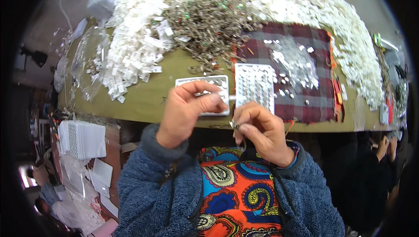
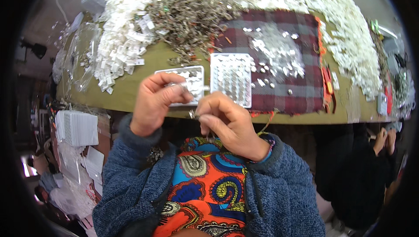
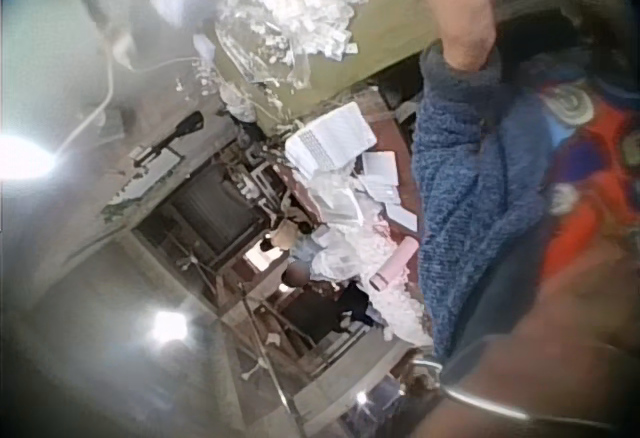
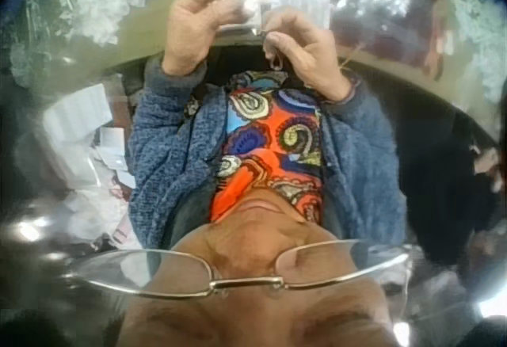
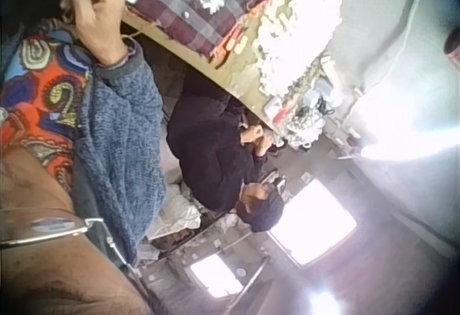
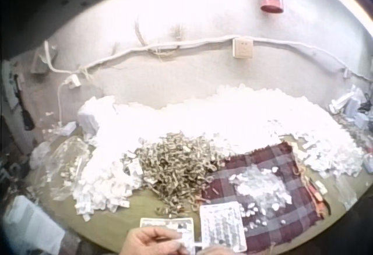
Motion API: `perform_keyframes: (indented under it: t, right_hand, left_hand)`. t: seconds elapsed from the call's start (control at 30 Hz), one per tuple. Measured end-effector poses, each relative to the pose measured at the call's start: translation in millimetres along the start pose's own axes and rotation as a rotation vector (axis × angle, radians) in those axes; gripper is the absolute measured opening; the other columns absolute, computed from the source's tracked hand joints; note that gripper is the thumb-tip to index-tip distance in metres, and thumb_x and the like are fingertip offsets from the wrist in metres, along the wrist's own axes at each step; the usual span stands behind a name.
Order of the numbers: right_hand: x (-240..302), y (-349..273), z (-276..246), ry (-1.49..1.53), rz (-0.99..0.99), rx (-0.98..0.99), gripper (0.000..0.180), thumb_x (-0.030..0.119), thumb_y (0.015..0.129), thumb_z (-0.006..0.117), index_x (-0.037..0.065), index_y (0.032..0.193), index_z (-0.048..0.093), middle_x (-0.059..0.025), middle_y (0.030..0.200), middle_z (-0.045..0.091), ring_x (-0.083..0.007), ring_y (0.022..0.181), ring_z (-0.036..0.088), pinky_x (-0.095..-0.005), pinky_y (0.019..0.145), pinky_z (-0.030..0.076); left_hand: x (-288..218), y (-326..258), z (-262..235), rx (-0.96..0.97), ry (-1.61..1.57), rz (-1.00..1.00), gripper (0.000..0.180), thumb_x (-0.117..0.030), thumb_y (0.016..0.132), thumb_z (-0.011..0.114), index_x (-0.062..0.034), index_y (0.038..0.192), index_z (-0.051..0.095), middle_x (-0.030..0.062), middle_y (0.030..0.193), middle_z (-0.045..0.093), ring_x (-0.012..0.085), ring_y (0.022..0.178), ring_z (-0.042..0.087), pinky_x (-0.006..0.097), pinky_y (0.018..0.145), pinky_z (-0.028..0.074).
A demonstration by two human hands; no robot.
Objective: The person repeatedly picks small white plastic housings and round metallic components from a cluttered table, inserts the metal piece into the housing, and places the assembled unit into a tray. The person handles items one at a time and continues the cycle throughout the clip.
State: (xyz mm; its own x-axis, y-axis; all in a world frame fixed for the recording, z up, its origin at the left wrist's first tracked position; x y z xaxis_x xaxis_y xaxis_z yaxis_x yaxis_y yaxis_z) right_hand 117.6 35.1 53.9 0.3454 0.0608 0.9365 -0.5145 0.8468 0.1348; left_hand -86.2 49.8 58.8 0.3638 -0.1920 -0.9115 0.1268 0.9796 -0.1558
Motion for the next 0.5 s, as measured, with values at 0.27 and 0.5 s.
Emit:
perform_keyframes:
  t: [0.27,0.5]
  right_hand:
    - [5.9,-25.8,-22.4,-0.02,0.036,-0.287,0.007,0.004,0.098,0.06,0.0,0.103,0.058,-0.0002,0.085,0.06,-0.0029,0.066,0.052,-0.0187,0.056,0.043]
    - [0.7,-34.2,-31.7,0.022,0.099,-0.365,0.011,0.005,0.097,0.062,-0.002,0.106,0.062,-0.0029,0.088,0.066,-0.0025,0.068,0.054,-0.0175,0.057,0.042]
  left_hand:
    - [52.9,-11.2,42.8,0.251,0.003,-0.246,0.035,0.003,0.09,0.069,0.0035,0.123,0.06,0.0091,0.106,0.069,0.0135,0.091,0.067,0.026,0.084,0.056]
    - [64.0,-11.6,60.1,0.114,-0.133,-0.139,0.025,0.002,0.089,0.07,0.0029,0.113,0.064,0.0096,0.1,0.071,0.0159,0.089,0.07,0.029,0.079,0.059]
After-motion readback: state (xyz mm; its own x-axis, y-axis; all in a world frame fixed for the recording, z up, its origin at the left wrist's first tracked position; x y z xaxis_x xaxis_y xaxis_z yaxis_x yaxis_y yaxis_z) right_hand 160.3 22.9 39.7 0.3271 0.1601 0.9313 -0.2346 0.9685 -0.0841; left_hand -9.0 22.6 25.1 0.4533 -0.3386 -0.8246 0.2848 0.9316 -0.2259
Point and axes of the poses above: each hand's wrist, its own y-axis towards the middle knuckle, its own z-axis out of the palm, x = y × z, the point moved 2 cm from there along y, towards the middle knuckle
